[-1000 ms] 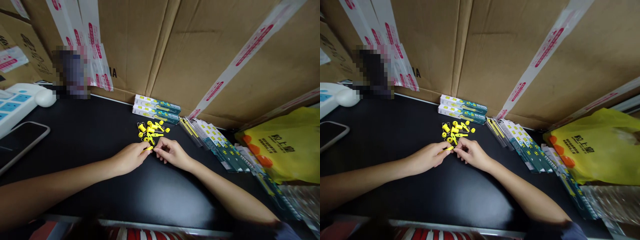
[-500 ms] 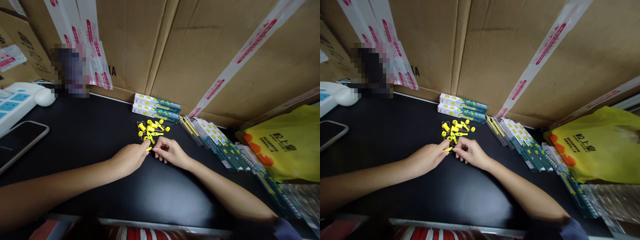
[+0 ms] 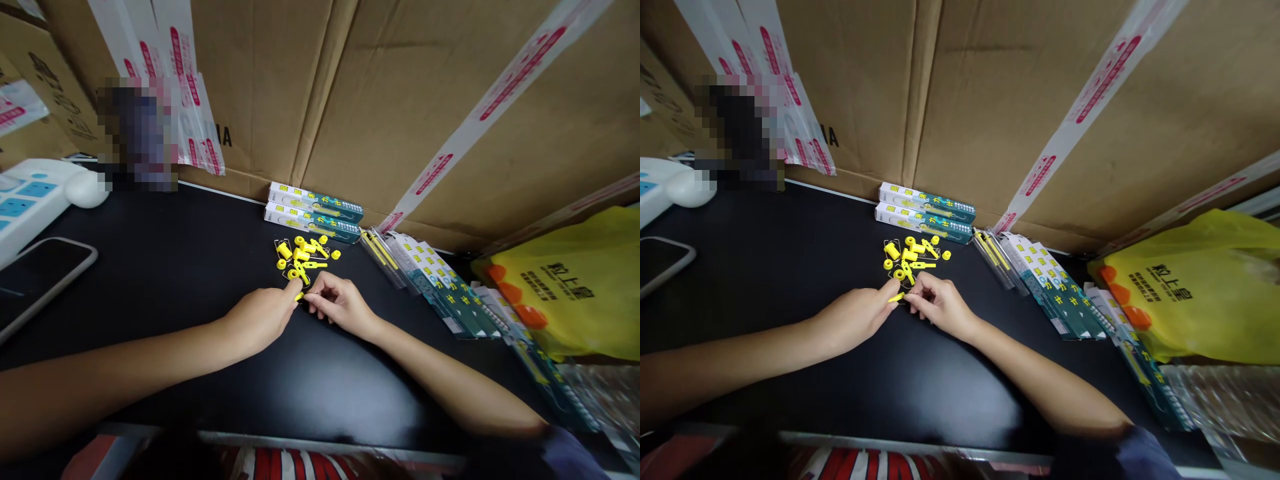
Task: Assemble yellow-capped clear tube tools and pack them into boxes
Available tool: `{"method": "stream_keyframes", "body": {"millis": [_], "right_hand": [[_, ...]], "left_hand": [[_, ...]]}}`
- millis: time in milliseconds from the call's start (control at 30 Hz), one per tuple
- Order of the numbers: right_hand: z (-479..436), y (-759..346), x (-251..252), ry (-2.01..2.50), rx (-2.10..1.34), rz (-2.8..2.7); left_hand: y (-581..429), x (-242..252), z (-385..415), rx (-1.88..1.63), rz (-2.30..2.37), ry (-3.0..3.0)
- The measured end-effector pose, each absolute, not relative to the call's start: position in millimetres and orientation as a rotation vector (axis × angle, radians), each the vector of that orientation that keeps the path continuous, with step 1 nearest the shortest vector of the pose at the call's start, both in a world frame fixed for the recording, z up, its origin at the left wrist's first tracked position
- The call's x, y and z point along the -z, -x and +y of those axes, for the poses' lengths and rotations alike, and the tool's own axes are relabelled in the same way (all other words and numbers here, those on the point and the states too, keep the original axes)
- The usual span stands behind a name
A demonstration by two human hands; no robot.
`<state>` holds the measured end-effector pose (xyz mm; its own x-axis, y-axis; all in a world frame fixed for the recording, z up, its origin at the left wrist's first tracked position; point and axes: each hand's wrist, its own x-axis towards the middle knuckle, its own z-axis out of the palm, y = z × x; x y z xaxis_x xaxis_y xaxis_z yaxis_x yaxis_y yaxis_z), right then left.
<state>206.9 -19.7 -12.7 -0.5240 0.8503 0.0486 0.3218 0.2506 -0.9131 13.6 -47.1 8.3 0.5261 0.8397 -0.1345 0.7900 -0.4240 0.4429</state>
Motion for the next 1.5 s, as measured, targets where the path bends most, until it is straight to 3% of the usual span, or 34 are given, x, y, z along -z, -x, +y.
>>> {"method": "stream_keyframes", "body": {"millis": [300,1133,1367,1500], "right_hand": [[-17,-210,12,1.06,-1.242,-1.987],[-24,-213,23,0.986,-0.92,-2.06],[-24,-211,23,0.989,-0.974,-2.014],[-24,-209,18,1.035,-1.174,-1.887]], "left_hand": [[-11,-6,-40,-0.334,1.236,-2.174],[-18,-6,-49,-0.201,1.295,-2.295],[-18,-6,-52,-0.258,1.246,-2.22],[-15,-8,-49,-0.365,1.184,-2.087]]}}
